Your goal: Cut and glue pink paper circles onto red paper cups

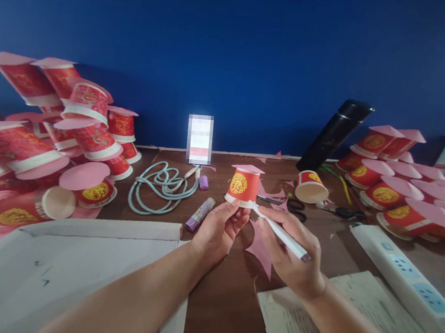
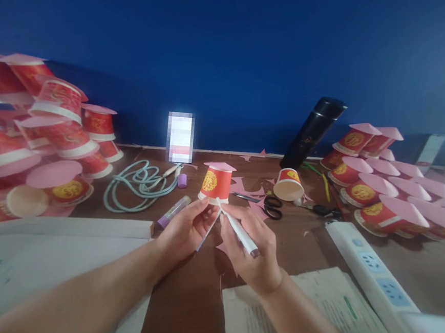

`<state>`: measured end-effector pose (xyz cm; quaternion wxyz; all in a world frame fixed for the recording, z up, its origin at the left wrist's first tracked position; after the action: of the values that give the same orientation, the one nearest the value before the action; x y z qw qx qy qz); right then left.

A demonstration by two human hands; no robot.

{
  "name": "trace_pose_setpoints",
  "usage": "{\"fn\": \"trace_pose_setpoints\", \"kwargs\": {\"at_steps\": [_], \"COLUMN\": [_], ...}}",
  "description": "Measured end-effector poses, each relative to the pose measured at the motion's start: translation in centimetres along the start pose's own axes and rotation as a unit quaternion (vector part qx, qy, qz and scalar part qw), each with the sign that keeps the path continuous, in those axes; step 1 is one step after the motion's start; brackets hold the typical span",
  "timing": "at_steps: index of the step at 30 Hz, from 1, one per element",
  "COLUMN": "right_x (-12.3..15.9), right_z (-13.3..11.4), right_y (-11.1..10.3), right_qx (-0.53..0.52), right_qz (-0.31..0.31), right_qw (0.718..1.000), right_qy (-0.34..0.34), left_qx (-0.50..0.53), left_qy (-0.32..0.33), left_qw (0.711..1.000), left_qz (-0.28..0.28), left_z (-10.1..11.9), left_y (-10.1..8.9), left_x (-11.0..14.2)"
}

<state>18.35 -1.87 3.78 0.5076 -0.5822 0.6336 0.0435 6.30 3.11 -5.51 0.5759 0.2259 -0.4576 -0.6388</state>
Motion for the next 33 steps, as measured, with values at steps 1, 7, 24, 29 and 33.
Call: {"fn": "trace_pose_setpoints", "kwargs": {"at_steps": [1,7,24,29,33], "right_x": [0.04,0.03,-0.25,-0.33,-0.34], "right_z": [-0.03,-0.44,-0.92,-0.9,-0.9], "right_y": [-0.01,0.17,0.04,0.03,0.04], "right_qx": [0.007,0.009,0.058,0.065,0.072], "right_qz": [0.004,0.006,0.03,0.032,0.03], "right_qw": [1.0,1.0,0.998,0.997,0.997], "right_qy": [0.0,-0.004,-0.019,-0.01,-0.006], "left_qx": [-0.003,-0.024,-0.053,-0.058,-0.063], "left_qy": [0.001,0.018,0.025,0.026,0.027], "left_qw": [1.0,1.0,0.998,0.997,0.997], "left_qz": [0.0,-0.011,-0.039,-0.037,-0.031], "left_z": [-0.03,0.07,0.12,0.17,0.18], "left_y": [-0.02,0.35,0.76,0.84,0.78], "left_x": [0.0,0.18,0.55,0.63,0.64]}}
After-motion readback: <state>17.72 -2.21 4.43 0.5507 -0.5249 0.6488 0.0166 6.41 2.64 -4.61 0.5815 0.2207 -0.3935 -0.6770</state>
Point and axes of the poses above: each hand's wrist, its own x-axis away from the middle knuckle, its own y-axis out of the palm, z = x × y, the point moved 7 cm from there along -x, towards the middle knuckle, and after that the axes turned 3 degrees about -z, right-handed, at the moved point
